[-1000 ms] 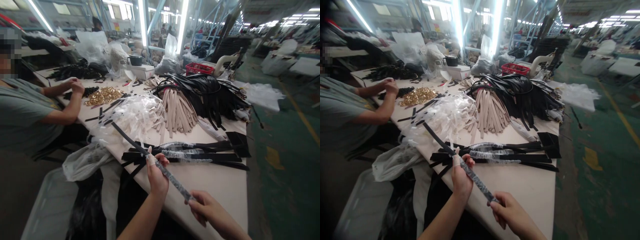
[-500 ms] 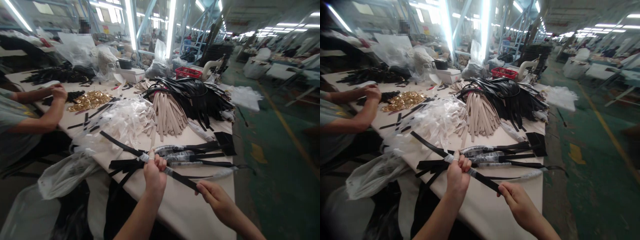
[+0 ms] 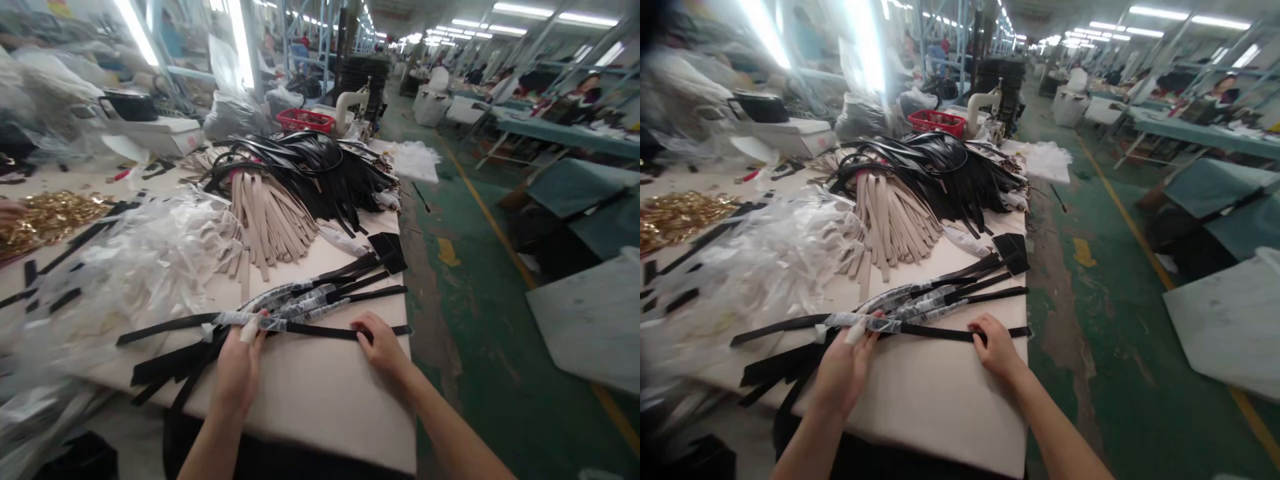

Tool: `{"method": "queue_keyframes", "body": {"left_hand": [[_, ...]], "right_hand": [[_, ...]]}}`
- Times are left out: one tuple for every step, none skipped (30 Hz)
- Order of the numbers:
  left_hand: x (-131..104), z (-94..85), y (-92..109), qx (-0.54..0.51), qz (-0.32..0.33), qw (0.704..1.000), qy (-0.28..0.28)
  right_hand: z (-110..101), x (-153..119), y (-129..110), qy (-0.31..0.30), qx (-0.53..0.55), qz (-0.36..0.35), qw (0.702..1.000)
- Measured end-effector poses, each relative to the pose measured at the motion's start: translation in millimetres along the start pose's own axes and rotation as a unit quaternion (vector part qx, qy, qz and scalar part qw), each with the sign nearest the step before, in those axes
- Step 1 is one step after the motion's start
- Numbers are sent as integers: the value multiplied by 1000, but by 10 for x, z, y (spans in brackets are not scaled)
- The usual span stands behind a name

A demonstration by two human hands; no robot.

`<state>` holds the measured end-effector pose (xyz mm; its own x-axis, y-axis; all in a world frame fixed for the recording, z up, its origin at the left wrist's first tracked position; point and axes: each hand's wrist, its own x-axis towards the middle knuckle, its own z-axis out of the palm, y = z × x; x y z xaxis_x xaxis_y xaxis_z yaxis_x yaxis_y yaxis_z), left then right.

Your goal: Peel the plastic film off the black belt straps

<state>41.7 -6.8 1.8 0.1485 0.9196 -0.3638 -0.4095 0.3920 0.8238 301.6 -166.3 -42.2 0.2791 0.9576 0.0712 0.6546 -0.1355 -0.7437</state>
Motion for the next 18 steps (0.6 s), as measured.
{"method": "queue_keyframes", "body": {"left_hand": [[-62, -87, -10, 60, -19, 998, -15], [-117, -177, -7, 131, -34, 991, -24], [-165, -262, 6, 214, -38, 976, -31], [-210, -333, 24, 304, -25, 952, -35], [-253, -383, 43, 393, 9, 919, -42], [-295, -407, 56, 472, 64, 878, -50], [-332, -404, 59, 535, 133, 832, -63], [-361, -378, 52, 580, 204, 784, -83], [-378, -334, 32, 611, 267, 738, -108], [-381, -281, 3, 633, 314, 695, -135], [-367, -225, -35, 650, 348, 657, -160], [-339, -175, -77, 663, 369, 627, -179], [-300, -136, -120, 672, 380, 607, -189], [-253, -110, -163, 679, 383, 597, -191], [-205, -96, -203, 681, 383, 596, -186], [-158, -94, -240, 679, 380, 602, -178], [-117, -98, -271, 674, 377, 612, -168], [-82, -107, -298, 667, 375, 624, -158]], "right_hand": [[-16, 2, 11, -4, 5, -3, 1000], [-46, -2, 16, -6, 12, -4, 1000], [-80, -15, 21, -6, 21, -4, 1000], [-112, -36, 29, -6, 29, -6, 1000], [-134, -64, 41, -9, 32, -11, 999], [-145, -97, 58, -13, 30, -18, 999], [-145, -134, 80, -19, 22, -28, 999], [-135, -173, 106, -23, 7, -38, 999], [-121, -214, 134, -24, -12, -46, 999], [-108, -256, 165, -19, -31, -50, 998], [-99, -298, 195, -8, -49, -49, 998], [-98, -337, 225, 6, -64, -43, 997], [-106, -371, 253, 18, -75, -33, 996], [-121, -400, 279, 25, -82, -22, 996], [-141, -421, 300, 26, -85, -12, 996], [-163, -434, 320, 25, -86, -5, 996], [-182, -441, 338, 23, -83, 1, 996], [-196, -443, 358, 24, -79, 6, 997]]}}
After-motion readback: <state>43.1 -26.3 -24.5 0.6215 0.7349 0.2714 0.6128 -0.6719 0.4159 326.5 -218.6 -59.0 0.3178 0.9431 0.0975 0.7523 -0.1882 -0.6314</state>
